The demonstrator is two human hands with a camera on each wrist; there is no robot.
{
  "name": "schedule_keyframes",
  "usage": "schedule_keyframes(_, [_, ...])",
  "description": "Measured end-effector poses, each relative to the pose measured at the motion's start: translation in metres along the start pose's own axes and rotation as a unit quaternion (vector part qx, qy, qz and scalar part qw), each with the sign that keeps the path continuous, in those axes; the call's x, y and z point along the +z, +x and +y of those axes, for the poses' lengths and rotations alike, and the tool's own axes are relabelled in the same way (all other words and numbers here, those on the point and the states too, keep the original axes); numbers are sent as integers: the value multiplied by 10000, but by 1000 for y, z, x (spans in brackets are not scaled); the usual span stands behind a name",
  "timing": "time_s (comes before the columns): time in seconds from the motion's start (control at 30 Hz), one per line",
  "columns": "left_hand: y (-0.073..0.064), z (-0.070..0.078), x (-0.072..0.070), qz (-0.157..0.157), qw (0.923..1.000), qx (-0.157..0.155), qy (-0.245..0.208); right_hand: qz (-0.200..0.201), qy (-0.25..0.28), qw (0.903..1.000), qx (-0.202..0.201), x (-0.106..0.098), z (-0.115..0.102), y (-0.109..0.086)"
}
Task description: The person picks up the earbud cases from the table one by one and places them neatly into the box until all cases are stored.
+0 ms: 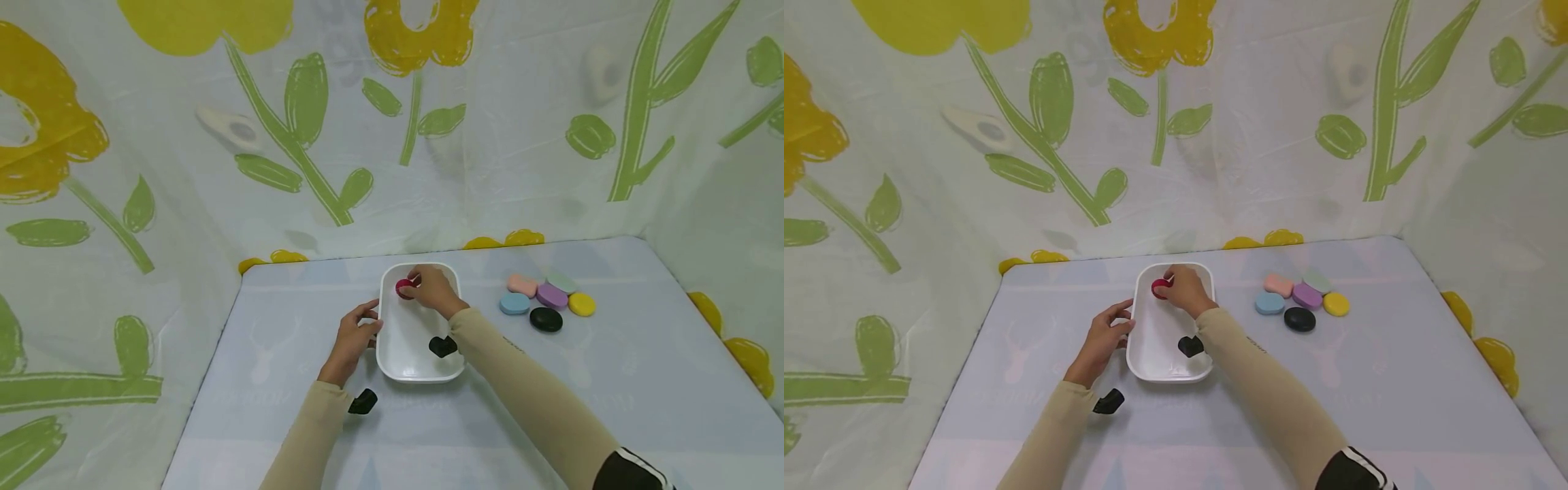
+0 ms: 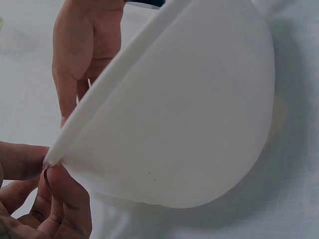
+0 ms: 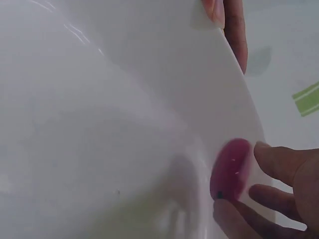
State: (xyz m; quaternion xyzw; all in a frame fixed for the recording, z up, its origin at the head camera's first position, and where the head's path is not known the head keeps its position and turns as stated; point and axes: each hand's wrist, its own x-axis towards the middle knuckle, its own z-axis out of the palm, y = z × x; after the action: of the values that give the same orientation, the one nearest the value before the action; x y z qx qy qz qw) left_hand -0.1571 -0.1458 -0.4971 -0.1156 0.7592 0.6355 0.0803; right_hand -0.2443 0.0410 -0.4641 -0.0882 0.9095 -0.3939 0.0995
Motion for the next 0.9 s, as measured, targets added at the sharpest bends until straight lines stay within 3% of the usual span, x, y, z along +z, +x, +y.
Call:
schedule_keyframes(0.2, [-1,-1,2,-40,9999,38,-96,95,84,9997,-226,-4,2,-7])
schedule_keyframes(0.5, [0,-1,-1,-13,9999,-22,-126,597,656,9938,-673,-33,12,-31])
schedule_keyframes(0.67, [1,-4,-3,-31,9999,-30,-159,898,736,9905,-732,-50,38,-46])
schedule_keyframes(0.9, [1,-3,-4,-36,9998,-93,-164,1211,376,9899,-634,-73,82,-69])
